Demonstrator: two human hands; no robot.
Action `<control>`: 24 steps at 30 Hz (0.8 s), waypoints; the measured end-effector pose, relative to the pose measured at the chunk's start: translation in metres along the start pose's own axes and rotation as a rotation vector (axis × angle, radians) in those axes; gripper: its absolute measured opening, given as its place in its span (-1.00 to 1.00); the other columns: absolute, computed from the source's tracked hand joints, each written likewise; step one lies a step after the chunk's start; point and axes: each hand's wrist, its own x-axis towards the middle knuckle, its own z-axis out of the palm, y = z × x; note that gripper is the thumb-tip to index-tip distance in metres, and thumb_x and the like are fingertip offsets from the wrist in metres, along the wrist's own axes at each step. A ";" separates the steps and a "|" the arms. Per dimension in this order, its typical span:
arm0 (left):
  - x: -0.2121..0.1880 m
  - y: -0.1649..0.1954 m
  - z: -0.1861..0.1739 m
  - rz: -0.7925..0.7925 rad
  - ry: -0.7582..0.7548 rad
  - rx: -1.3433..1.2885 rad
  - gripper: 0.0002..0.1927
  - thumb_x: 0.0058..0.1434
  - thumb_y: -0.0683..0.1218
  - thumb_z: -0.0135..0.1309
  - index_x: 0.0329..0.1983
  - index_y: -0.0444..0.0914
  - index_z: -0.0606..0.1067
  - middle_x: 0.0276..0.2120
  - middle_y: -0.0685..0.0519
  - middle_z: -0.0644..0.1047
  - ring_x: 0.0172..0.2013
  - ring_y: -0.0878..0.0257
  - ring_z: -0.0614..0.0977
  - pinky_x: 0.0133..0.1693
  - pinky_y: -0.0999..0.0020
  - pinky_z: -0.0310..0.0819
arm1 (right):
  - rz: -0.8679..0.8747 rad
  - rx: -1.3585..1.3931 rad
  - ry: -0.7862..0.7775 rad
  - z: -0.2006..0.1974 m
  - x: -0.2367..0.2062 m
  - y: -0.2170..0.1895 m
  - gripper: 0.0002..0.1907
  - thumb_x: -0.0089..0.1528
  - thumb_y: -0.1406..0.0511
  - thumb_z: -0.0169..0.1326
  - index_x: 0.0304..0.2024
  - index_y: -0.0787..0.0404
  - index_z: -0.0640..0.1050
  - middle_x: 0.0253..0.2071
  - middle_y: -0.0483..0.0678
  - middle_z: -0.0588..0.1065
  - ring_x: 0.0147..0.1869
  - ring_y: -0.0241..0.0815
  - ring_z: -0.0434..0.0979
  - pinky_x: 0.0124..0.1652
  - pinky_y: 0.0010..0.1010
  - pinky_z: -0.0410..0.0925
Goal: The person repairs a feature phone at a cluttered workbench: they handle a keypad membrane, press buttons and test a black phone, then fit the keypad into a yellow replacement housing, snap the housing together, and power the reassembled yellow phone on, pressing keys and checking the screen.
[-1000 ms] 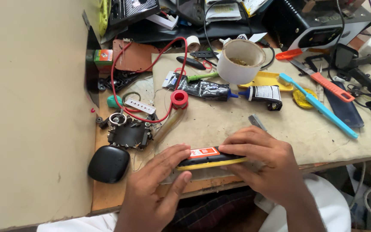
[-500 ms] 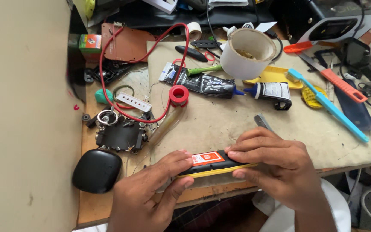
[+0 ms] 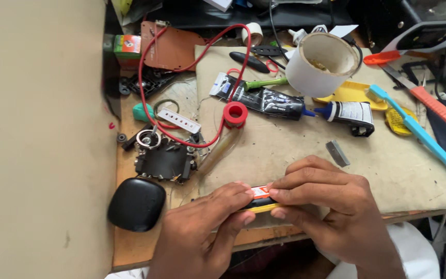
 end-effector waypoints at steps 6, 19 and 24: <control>-0.003 0.011 -0.011 -0.050 0.027 -0.046 -0.75 0.27 -0.13 0.24 -0.02 -0.31 0.58 -0.07 -0.08 0.69 -0.06 0.07 0.78 -0.06 0.30 0.66 | -0.027 -0.080 -0.043 0.007 0.008 -0.019 -0.70 -0.02 0.38 0.39 -0.22 0.24 0.67 -0.23 -0.08 0.67 -0.12 -0.12 0.64 -0.12 -0.35 0.48; -0.030 0.057 -0.004 0.180 0.052 -0.304 -0.69 0.15 -0.14 0.41 -0.07 -0.28 0.61 -0.09 -0.01 0.65 -0.10 0.16 0.74 -0.05 0.34 0.67 | -0.168 0.288 0.168 -0.010 -0.079 -0.010 -0.77 0.27 0.39 0.23 -0.02 0.31 0.61 -0.04 0.10 0.65 0.24 0.12 0.53 0.29 -0.09 0.35; -0.026 0.073 0.013 0.209 0.136 -0.191 -0.67 0.12 -0.13 0.43 -0.06 -0.24 0.63 -0.11 0.03 0.64 -0.11 0.21 0.73 -0.08 0.37 0.69 | -0.104 0.454 0.193 -0.019 -0.093 -0.025 -0.73 0.36 0.38 0.23 0.09 0.36 0.58 0.01 0.22 0.62 0.30 0.26 0.53 0.34 0.07 0.38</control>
